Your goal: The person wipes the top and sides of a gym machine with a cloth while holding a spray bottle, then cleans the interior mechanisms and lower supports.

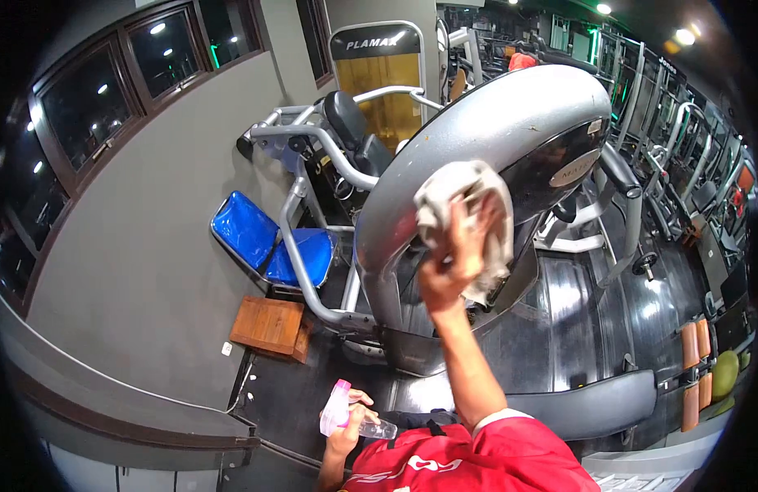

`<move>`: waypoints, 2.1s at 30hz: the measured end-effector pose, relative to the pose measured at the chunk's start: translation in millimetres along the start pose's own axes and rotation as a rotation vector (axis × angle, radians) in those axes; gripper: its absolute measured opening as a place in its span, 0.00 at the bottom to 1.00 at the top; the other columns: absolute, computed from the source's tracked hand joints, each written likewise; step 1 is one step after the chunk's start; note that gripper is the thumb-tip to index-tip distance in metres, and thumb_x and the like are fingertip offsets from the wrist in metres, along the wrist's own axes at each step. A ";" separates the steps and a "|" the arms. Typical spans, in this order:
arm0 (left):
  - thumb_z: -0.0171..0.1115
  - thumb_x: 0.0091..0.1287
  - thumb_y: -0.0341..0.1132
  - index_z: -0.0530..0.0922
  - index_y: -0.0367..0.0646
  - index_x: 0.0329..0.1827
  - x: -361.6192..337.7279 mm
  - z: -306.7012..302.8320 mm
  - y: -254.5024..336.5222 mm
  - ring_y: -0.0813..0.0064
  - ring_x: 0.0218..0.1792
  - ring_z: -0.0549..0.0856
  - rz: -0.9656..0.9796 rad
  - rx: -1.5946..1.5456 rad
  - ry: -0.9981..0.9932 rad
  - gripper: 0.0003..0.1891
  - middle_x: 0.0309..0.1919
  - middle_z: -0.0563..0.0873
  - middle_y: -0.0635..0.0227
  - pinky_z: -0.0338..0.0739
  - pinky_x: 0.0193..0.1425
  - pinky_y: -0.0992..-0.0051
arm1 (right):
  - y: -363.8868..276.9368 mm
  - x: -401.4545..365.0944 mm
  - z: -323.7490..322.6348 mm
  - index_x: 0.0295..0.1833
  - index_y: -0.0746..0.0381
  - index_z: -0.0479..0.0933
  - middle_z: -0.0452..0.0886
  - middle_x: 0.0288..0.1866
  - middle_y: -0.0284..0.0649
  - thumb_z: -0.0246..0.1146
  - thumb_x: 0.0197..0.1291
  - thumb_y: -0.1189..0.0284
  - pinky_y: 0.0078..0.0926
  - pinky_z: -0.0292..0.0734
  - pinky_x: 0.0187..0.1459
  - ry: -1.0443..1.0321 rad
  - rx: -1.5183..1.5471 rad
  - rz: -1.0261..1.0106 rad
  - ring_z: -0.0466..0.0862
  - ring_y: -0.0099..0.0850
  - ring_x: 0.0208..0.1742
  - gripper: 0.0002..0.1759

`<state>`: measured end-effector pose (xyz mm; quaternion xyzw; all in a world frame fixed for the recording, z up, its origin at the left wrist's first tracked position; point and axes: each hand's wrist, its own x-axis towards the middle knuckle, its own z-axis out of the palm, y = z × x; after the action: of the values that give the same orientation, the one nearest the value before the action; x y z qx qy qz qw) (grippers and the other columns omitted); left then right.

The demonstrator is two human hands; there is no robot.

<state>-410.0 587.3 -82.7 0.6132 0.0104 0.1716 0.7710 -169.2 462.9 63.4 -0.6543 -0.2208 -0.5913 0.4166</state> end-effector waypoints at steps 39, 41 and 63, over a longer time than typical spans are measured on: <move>0.53 0.68 0.28 0.68 0.30 0.51 -24.2 -9.9 -2.7 0.71 0.27 0.86 -0.043 0.048 0.145 0.12 0.39 0.79 0.58 0.83 0.37 0.70 | 15.7 -225.6 56.0 0.51 0.70 0.74 0.81 0.41 0.57 0.48 0.45 0.85 0.35 0.73 0.51 -0.283 0.316 0.812 0.81 0.50 0.50 0.24; 0.53 0.68 0.28 0.68 0.30 0.51 -24.5 -12.9 -7.2 0.70 0.27 0.86 -0.042 0.055 0.132 0.12 0.39 0.79 0.58 0.83 0.36 0.70 | 14.0 -256.8 45.2 0.55 0.68 0.73 0.80 0.45 0.61 0.47 0.44 0.85 0.37 0.72 0.54 -0.388 0.245 0.891 0.78 0.55 0.53 0.28; 0.52 0.68 0.26 0.68 0.31 0.51 -24.0 -12.7 -6.1 0.71 0.26 0.85 -0.039 0.073 0.163 0.12 0.38 0.80 0.58 0.83 0.36 0.71 | -11.0 -169.0 49.9 0.64 0.71 0.66 0.74 0.58 0.61 0.49 0.46 0.83 0.34 0.69 0.59 -0.121 0.420 0.829 0.77 0.49 0.59 0.33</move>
<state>-434.0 591.5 -96.3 0.6246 0.0913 0.2051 0.7480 -182.8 543.7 -93.0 -0.6222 -0.0795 -0.2784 0.7273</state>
